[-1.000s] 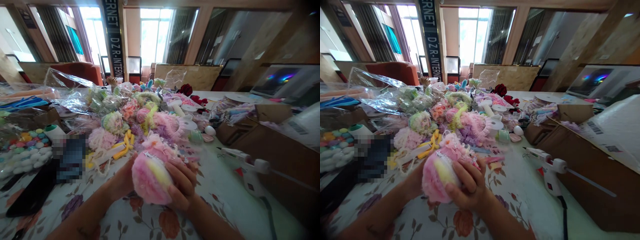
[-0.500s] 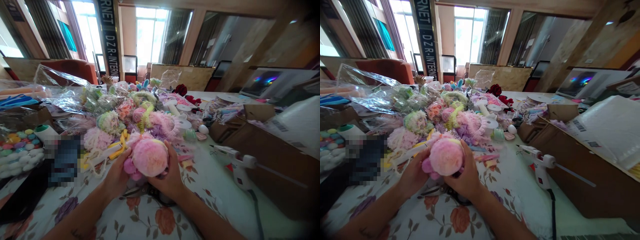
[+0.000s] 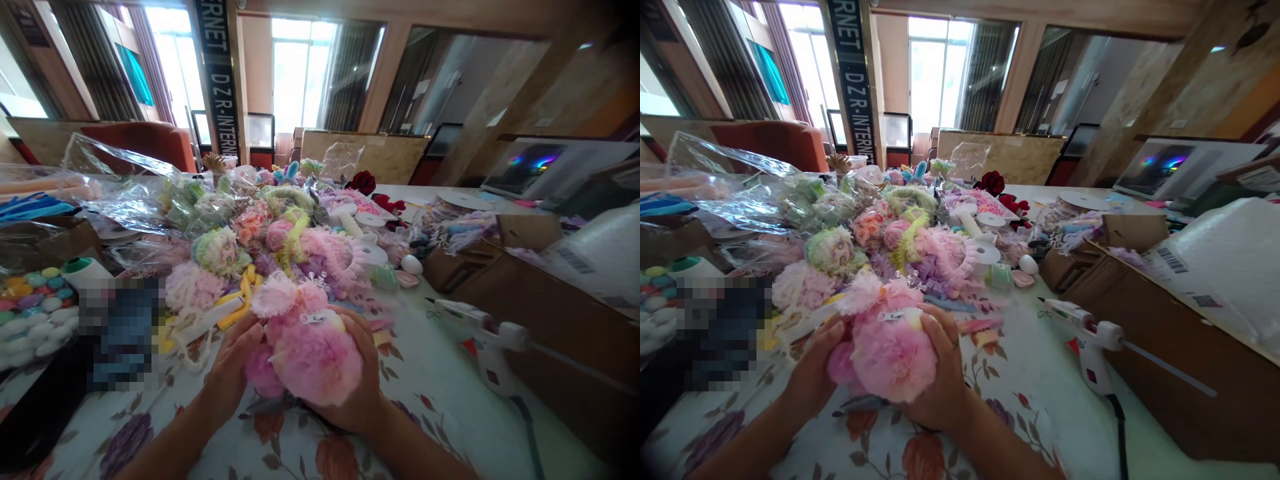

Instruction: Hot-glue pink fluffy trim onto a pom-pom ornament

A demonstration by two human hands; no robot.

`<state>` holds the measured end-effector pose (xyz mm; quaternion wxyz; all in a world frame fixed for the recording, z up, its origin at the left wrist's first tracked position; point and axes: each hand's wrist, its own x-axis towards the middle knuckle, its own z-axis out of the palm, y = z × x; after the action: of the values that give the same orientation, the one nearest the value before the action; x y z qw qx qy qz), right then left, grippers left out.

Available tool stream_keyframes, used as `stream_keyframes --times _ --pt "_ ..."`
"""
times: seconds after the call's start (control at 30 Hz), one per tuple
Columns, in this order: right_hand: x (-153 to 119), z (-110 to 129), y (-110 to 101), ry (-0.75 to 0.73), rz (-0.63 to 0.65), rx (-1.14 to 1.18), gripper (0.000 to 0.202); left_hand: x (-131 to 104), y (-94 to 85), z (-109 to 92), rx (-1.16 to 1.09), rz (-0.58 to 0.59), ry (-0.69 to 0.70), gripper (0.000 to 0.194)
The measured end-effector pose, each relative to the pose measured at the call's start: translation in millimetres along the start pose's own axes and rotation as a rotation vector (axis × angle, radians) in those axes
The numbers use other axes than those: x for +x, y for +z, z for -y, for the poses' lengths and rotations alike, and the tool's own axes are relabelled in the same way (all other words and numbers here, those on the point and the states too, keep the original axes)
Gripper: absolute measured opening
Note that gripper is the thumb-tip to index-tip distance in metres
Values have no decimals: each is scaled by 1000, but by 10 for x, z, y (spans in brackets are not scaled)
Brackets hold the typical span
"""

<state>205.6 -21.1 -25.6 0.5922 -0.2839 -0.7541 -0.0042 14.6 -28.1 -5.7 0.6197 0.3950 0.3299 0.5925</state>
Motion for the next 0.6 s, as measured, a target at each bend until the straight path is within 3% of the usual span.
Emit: stream_keyframes --times 0.13,0.23,0.3,0.37,0.47,0.6 --pt "-17 0 17 114 -5 39 95 34 -26 43 232 -185 137 35" --pt "-22 -4 39 199 16 37 95 27 -74 42 483 -316 496 28" --pt "-24 -15 53 226 49 42 95 5 -104 13 650 -250 795 30" --pt "-26 -29 66 214 90 45 96 -14 -110 -25 807 -117 1004 38" --pt "-31 -41 81 146 131 28 96 -9 -69 -69 904 -25 1039 39" --pt "-34 -39 96 138 124 31 92 16 11 -107 814 -49 961 23"
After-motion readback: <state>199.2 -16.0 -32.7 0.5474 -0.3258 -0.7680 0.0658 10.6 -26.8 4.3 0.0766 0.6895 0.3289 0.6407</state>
